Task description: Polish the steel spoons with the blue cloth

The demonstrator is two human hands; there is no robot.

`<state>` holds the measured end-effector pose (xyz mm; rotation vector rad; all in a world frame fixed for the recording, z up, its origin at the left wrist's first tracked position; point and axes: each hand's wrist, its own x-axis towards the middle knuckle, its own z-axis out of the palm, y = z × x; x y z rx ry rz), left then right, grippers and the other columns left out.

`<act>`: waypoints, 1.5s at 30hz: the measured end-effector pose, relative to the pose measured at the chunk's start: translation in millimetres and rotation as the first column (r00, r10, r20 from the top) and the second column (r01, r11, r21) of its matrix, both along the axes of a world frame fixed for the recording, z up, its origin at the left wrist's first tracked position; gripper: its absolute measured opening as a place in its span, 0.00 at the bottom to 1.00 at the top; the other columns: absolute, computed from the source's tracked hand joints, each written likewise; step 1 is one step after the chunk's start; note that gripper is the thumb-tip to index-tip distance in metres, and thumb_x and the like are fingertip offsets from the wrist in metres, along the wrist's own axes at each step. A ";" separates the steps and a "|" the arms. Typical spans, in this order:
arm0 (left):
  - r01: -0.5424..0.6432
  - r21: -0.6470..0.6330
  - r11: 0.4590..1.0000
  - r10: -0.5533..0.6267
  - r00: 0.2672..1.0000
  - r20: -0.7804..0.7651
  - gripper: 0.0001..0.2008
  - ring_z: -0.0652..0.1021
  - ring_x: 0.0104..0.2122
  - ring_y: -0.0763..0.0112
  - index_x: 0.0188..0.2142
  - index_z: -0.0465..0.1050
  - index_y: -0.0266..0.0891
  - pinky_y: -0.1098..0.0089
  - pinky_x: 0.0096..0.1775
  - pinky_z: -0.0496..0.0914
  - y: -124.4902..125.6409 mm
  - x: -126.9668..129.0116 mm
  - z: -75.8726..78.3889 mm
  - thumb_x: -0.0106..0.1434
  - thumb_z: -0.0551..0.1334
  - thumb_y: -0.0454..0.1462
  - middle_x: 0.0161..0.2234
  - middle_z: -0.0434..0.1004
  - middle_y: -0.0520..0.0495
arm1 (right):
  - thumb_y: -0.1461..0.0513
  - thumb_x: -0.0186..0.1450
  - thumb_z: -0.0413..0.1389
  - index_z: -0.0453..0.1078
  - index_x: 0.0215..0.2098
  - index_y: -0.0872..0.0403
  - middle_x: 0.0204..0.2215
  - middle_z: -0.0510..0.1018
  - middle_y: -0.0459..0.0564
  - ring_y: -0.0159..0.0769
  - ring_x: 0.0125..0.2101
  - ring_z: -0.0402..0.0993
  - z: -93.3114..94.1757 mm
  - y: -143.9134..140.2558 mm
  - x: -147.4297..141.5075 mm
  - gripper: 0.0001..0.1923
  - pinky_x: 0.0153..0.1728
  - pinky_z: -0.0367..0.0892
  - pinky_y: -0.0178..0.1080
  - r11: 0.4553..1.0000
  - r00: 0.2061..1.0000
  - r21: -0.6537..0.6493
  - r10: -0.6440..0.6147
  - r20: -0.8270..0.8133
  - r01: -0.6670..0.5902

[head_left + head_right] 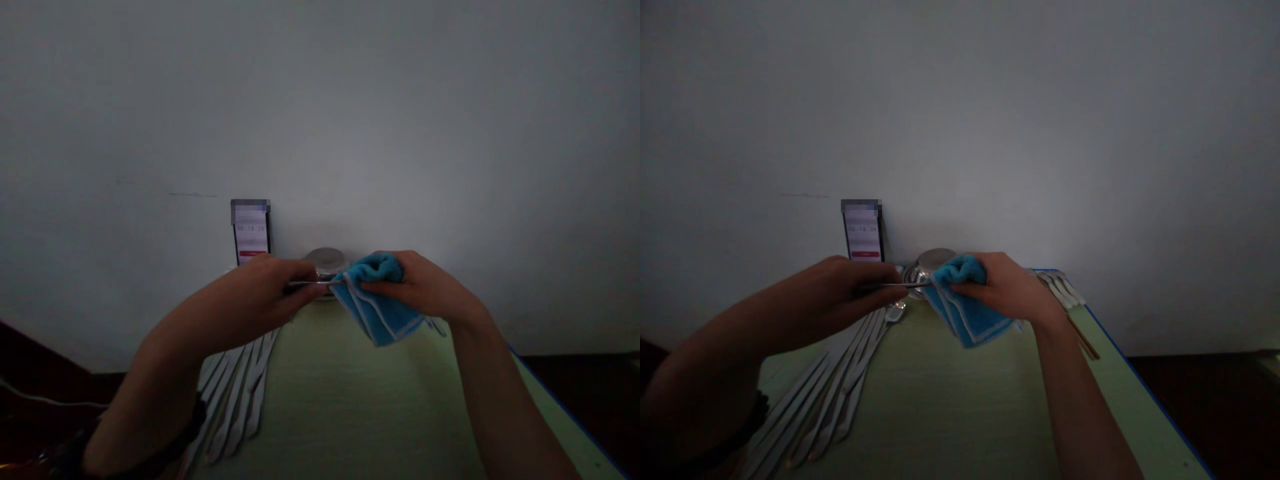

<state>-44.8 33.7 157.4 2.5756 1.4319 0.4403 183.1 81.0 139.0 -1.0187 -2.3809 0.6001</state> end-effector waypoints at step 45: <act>0.076 0.063 0.995 -0.077 0.997 0.014 0.18 0.62 0.17 0.80 0.23 0.66 0.36 0.75 0.22 0.53 4.9 12.5 7.2 0.64 0.48 0.42 0.16 0.58 0.56 | 0.55 0.59 0.52 0.70 0.28 0.54 0.17 0.68 0.41 0.24 0.18 0.60 3.0 -10.6 -14.5 0.12 0.22 0.54 0.29 0.993 0.995 0.094 0.071 0.075 -0.078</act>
